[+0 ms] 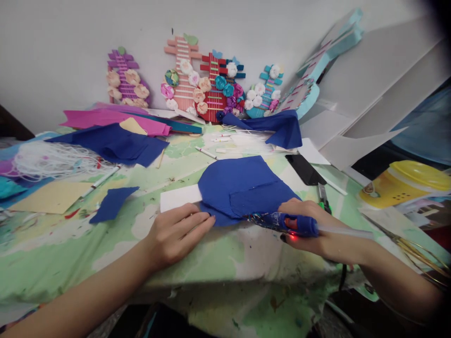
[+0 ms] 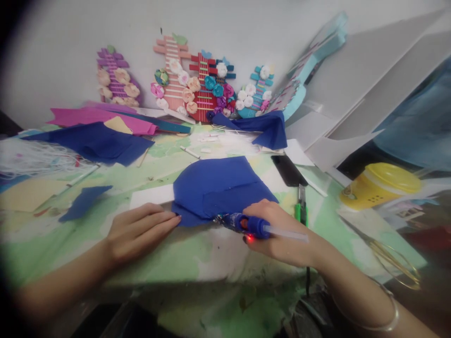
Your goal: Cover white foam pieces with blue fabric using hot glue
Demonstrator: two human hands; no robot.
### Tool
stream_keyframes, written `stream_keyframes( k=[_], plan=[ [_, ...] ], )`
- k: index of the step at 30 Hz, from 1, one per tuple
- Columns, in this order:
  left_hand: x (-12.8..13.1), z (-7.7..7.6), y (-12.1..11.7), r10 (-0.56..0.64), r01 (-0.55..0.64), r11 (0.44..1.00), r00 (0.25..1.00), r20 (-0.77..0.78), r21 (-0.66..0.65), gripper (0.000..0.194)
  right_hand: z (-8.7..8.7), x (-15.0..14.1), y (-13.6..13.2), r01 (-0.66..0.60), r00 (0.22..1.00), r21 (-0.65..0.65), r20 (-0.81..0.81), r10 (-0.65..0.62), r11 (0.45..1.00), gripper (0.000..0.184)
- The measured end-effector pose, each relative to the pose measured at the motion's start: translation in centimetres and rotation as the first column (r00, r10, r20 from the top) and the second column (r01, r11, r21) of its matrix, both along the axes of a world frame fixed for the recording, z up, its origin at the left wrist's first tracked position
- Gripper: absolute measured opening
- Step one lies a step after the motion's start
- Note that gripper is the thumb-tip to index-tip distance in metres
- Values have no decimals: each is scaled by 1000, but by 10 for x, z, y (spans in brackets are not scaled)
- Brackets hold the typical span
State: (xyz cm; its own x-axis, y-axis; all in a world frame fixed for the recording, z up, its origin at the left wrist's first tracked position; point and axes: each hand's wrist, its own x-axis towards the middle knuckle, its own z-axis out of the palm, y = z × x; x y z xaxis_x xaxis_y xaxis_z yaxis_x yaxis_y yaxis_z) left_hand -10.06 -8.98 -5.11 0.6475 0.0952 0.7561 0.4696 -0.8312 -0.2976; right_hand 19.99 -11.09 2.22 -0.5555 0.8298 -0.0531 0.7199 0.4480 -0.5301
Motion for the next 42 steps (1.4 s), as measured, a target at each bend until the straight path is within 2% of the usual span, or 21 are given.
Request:
stream_keyframes(
  k=[7,11,13,17,20,23,27,32,36,42],
  plan=[
    [4,-2,3,-9,18,993,997,81,-113,25,0,0,-3,-3,998,30,-57,5,1000,10],
    [10,0,13,0,27,967,994,106,-252,16,-8,0,-2,56,977,104,-209,-33,993,7],
    [14,1,20,26,7,939,995,92,-343,13,-17,-1,1,102,958,130,-279,-62,986,6],
    [19,3,34,79,-40,878,995,63,-477,19,-36,-3,7,223,920,149,-358,-158,963,15],
    [21,4,41,118,-69,804,992,45,-590,24,-45,-5,9,295,894,135,-388,-223,946,19],
    [22,4,46,153,-98,736,988,23,-670,21,-50,-6,8,314,878,146,-421,-229,938,19],
    [24,2,52,201,-134,700,980,13,-701,18,-55,-6,7,337,874,183,-426,-235,923,20],
    [25,-5,59,153,-52,722,984,87,-690,9,-58,-10,6,332,895,254,-389,-218,908,18],
    [25,-8,62,164,-54,710,982,90,-702,6,-60,-12,4,337,902,316,-379,-207,887,16],
    [25,-11,65,142,-39,647,987,71,-761,8,-68,-13,3,332,905,383,-388,-176,862,14]
  ],
)
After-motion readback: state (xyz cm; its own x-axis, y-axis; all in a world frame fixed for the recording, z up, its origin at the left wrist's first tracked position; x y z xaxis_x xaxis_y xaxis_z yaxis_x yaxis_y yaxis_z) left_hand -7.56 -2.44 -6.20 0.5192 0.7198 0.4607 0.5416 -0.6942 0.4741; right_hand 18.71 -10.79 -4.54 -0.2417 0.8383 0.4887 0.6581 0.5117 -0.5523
